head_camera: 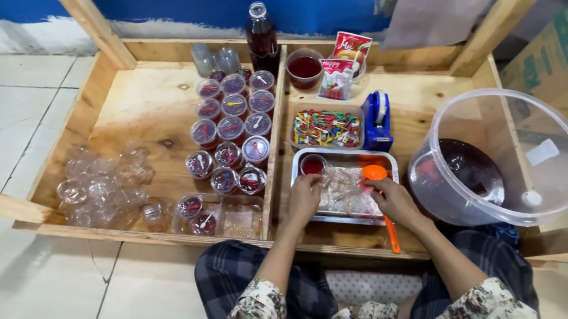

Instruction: The person ladles a dark liquid into clear plastic cups and applies lids by hand. They organize empty and filled cups within a wooden frame on the floor.

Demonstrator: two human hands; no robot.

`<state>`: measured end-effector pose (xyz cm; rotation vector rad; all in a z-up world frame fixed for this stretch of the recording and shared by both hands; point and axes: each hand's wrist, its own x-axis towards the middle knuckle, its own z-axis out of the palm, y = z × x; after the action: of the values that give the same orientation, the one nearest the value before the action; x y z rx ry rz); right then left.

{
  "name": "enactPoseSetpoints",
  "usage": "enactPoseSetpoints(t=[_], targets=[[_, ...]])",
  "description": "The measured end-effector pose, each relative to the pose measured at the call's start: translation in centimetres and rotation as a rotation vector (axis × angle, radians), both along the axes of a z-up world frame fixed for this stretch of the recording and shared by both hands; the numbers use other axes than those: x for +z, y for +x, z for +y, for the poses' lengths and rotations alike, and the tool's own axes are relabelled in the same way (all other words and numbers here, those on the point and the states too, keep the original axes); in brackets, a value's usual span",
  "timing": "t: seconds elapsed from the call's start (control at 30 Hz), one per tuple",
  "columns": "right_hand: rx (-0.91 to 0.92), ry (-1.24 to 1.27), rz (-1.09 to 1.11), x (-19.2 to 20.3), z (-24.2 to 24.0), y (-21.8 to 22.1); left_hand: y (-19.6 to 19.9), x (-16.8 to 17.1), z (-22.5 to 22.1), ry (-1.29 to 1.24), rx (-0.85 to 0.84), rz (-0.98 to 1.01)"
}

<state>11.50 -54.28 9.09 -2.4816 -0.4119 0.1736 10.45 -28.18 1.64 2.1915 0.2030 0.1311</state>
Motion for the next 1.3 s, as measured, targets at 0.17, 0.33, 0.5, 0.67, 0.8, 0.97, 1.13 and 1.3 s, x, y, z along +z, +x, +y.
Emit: enactPoseSetpoints(t=[0.17,0.33,0.5,0.67,0.8,0.97,1.13,1.3], targets=[[-0.034,-0.026,0.173,2.1,-2.2,-1.4,0.6,-0.4,-5.2,0.201,-0.019,0.268],[0.014,-0.016,0.166,3.4,-1.6,-1.6,0.2,2.2,-7.5,0.193,-0.027,0.321],[0.048,-0.166,0.251,3.7,-1.5,-1.5,-0.9,5.4,-8.5,0.256,-0.044,0.258],[0.030,-0.120,0.234,4.6,-1.4,-1.3,-0.8,1.3,-9.1,0.408,-0.098,0.016],[-0.034,0.030,0.144,8.2,-0.9,-2.2,-1.7,2.6,-8.9,0.514,-0.184,-0.136],[0.013,0.199,0.064,6.6,-1.1,-2.1,-3.3,4.9,-8.8,0.638,-0.242,-0.268],[0.019,0.307,0.097,5.8,-1.0,-2.1,-4.9,9.0,-9.0,0.686,-0.265,-0.377],[-0.111,0.550,0.143,6.0,-0.9,-2.3,-6.2,12.6,-9.1,0.325,-0.148,-0.414]])
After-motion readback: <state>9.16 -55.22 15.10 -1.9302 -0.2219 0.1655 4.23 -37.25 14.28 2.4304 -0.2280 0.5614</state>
